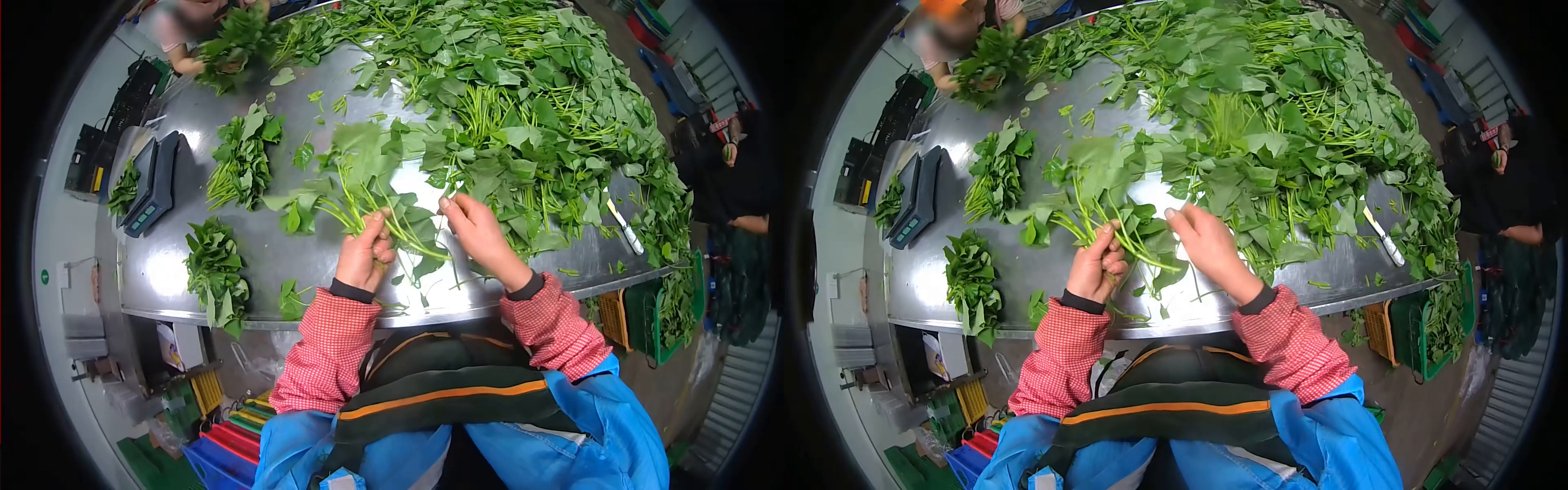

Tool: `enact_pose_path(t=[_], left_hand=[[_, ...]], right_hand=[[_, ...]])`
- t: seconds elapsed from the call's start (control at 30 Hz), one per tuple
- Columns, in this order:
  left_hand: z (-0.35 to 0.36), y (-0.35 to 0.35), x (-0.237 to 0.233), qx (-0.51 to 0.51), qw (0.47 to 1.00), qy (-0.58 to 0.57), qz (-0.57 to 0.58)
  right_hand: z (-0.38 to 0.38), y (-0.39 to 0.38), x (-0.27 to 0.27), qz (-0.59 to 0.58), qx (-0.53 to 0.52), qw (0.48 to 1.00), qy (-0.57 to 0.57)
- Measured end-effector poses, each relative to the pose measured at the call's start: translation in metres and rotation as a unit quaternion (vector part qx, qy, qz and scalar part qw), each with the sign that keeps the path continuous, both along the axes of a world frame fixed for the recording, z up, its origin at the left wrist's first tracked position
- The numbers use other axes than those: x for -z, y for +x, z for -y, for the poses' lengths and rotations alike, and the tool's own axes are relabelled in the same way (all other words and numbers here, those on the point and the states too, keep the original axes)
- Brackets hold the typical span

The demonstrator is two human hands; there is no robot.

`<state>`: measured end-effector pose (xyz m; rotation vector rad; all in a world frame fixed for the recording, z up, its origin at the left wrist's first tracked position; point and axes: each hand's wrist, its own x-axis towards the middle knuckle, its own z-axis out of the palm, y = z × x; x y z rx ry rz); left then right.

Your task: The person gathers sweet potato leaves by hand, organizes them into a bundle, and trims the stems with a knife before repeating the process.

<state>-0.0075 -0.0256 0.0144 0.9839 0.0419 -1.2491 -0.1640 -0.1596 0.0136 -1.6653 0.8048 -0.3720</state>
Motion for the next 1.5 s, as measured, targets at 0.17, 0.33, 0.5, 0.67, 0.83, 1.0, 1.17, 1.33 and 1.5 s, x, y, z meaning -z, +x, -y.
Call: enact_pose_path(t=[0.17,0.33,0.5,0.67,0.83,1.0,1.17,1.33,1.5], left_hand=[[-0.004,0.002,0.006,0.002,1.000,-0.021,-0.014],[-0.033,0.006,0.031,0.006,0.996,0.058,0.071],[-0.021,-0.043,0.018,0.009,0.998,0.056,0.021],[-0.017,-0.037,0.032,-0.002,0.999,0.044,-0.003],[-0.019,-0.016,0.033,0.054,0.981,0.125,0.136],[-0.043,0.042,0.014,0.174,0.597,0.268,0.736],[-0.038,0.055,-0.042,-0.025,0.545,0.233,0.805],[-0.027,0.061,-0.016,0.089,0.707,0.267,0.649],[-0.041,0.042,0.028,0.049,0.984,0.039,-0.168]], right_hand=[[-0.019,-0.004,-0.004,-0.037,-0.065,0.962,0.264],[-0.015,-0.001,0.032,0.117,0.027,0.988,0.095],[-0.048,0.005,0.014,0.070,-0.001,0.996,0.055],[-0.061,0.001,0.009,0.036,-0.030,0.985,-0.166],[-0.065,-0.015,-0.013,0.110,-0.052,0.960,-0.251],[-0.054,-0.063,0.016,-0.146,-0.235,0.909,-0.313],[-0.016,-0.079,0.045,-0.177,0.007,0.894,-0.411],[0.012,-0.071,0.077,-0.287,0.021,0.839,-0.461],[0.017,-0.060,0.032,-0.211,0.072,0.894,-0.389]])
